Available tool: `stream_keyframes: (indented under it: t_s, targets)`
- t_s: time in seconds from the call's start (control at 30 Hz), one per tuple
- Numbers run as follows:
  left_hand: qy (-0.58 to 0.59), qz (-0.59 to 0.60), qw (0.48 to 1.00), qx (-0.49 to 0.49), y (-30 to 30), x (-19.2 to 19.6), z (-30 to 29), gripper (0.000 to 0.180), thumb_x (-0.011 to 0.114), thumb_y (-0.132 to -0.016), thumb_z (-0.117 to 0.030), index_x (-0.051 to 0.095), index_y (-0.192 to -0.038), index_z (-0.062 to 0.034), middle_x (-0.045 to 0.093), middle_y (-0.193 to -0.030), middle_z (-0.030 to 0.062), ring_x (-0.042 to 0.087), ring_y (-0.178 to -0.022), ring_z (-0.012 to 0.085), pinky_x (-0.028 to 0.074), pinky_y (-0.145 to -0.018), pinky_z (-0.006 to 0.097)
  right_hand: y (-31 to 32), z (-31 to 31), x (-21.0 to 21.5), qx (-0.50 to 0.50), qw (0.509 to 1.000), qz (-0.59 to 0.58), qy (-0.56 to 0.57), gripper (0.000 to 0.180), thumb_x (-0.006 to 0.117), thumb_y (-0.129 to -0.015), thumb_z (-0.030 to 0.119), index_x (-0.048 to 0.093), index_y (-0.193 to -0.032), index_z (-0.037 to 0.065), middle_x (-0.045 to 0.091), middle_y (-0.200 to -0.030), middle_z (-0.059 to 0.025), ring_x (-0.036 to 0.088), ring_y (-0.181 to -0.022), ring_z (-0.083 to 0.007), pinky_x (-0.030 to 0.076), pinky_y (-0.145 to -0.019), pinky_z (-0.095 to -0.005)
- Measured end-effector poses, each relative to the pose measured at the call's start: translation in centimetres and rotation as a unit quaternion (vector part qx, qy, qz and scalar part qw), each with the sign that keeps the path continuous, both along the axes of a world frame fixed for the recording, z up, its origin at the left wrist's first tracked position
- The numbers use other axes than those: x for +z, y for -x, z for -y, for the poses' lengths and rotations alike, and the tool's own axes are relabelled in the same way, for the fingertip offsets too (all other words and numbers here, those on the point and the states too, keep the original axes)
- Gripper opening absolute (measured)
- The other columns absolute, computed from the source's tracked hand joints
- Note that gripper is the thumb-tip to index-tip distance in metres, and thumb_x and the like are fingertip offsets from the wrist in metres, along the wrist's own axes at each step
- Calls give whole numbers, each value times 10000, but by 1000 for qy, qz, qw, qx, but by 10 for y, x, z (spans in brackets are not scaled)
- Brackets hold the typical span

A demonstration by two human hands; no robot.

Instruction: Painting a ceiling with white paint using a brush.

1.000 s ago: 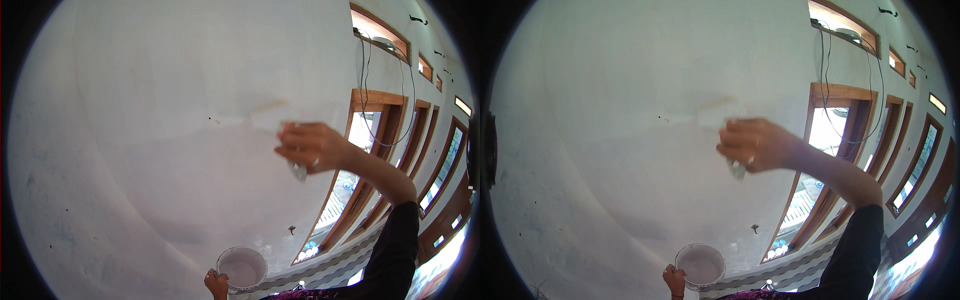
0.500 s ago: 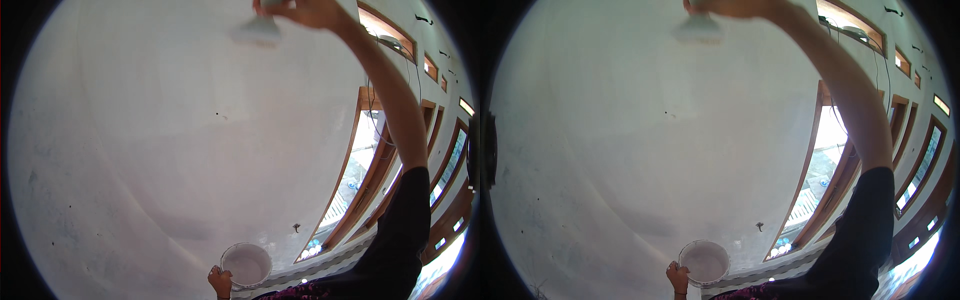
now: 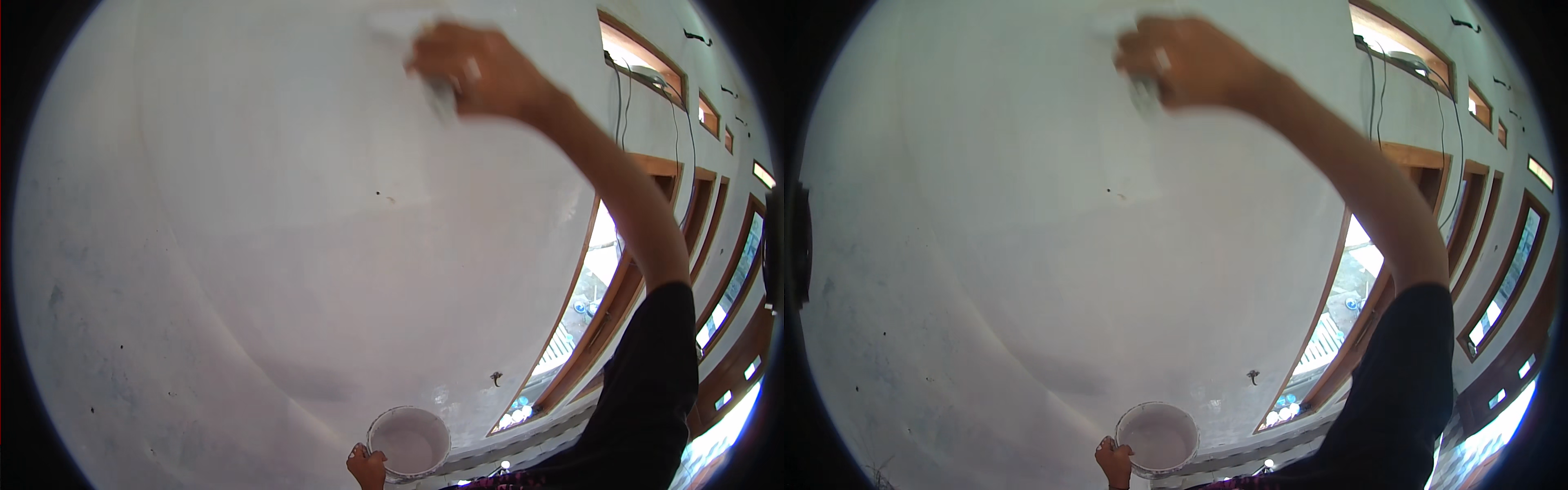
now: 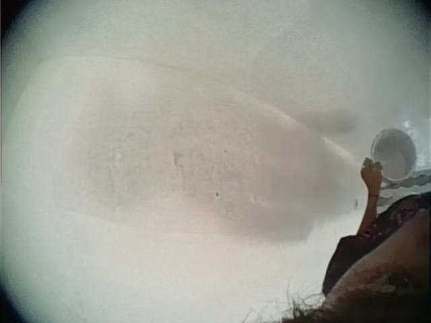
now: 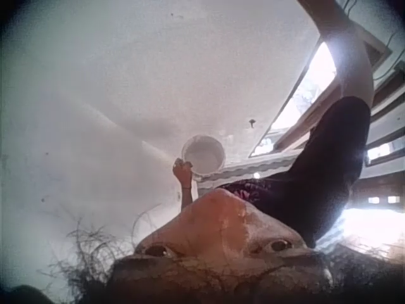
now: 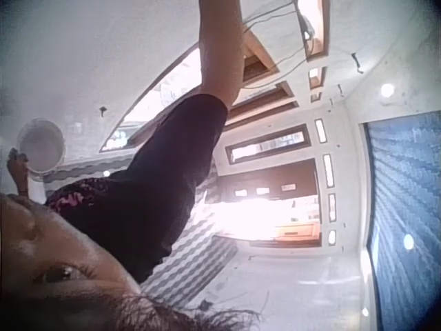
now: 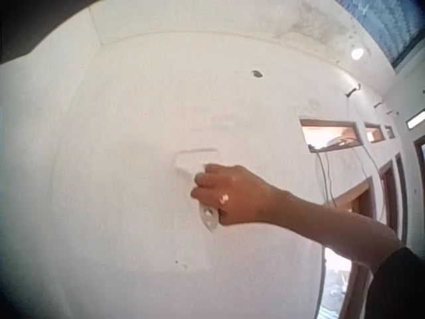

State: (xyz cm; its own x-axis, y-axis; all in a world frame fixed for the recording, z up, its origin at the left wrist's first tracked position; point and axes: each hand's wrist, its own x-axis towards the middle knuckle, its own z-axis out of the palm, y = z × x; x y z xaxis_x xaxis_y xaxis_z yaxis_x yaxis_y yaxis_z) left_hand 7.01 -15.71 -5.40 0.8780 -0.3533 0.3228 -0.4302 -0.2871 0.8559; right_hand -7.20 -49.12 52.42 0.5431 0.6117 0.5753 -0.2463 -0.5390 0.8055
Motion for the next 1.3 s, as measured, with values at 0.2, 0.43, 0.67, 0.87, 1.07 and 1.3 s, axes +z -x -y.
stream_keyframes:
  t_s: [0.2,0.43,0.67,0.87,1.07,1.3]
  targets:
    - [-44,1,999,12,-13,-3,-11,318,670,-498,-59,369,-581,2,363,-522,111,356,-476,263,298,-475,416,10,-28,-148,24,993,-113,-24,216,758,-684,52,649,-871,53,615,-903,-62,669,-906,-219,554,-986,-404]
    - [-22,0,1000,-5,-16,9,-10,302,658,-499,-41,371,-582,4,365,-535,110,358,-488,252,299,-480,407,21,-57,-163,18,980,-102,-171,224,737,-693,87,612,-878,84,562,-895,-52,628,-942,-220,590,-786,-345]
    - [-16,-43,999,-16,-5,25,-10,315,653,-499,-36,354,-589,5,339,-542,91,332,-500,223,287,-480,388,33,-71,-106,45,930,-40,-364,172,720,-846,53,723,-1017,47,663,-760,-85,622,-623,-147,487,-556,-276]
    - [-18,-65,997,-22,-3,20,-13,278,669,-530,-71,413,-586,21,412,-524,124,397,-453,274,320,-462,397,20,-34,-130,189,823,-49,-534,117,719,-867,50,739,-979,21,717,-804,-55,645,-736,-78,503,-628,-254]
    - [-19,-21,999,-28,-6,19,-15,288,673,-534,-74,408,-598,18,409,-518,123,392,-455,266,321,-464,399,20,-16,-90,246,852,24,-461,118,728,-872,93,740,-972,32,722,-806,-33,652,-715,-79,517,-646,-235]
    - [-20,-34,999,4,-6,18,-22,296,676,-530,-76,404,-601,14,417,-532,133,383,-460,292,315,-468,408,8,-24,-137,177,825,-63,-533,110,751,-846,70,743,-949,33,736,-887,-64,678,-845,-111,538,-766,-273]
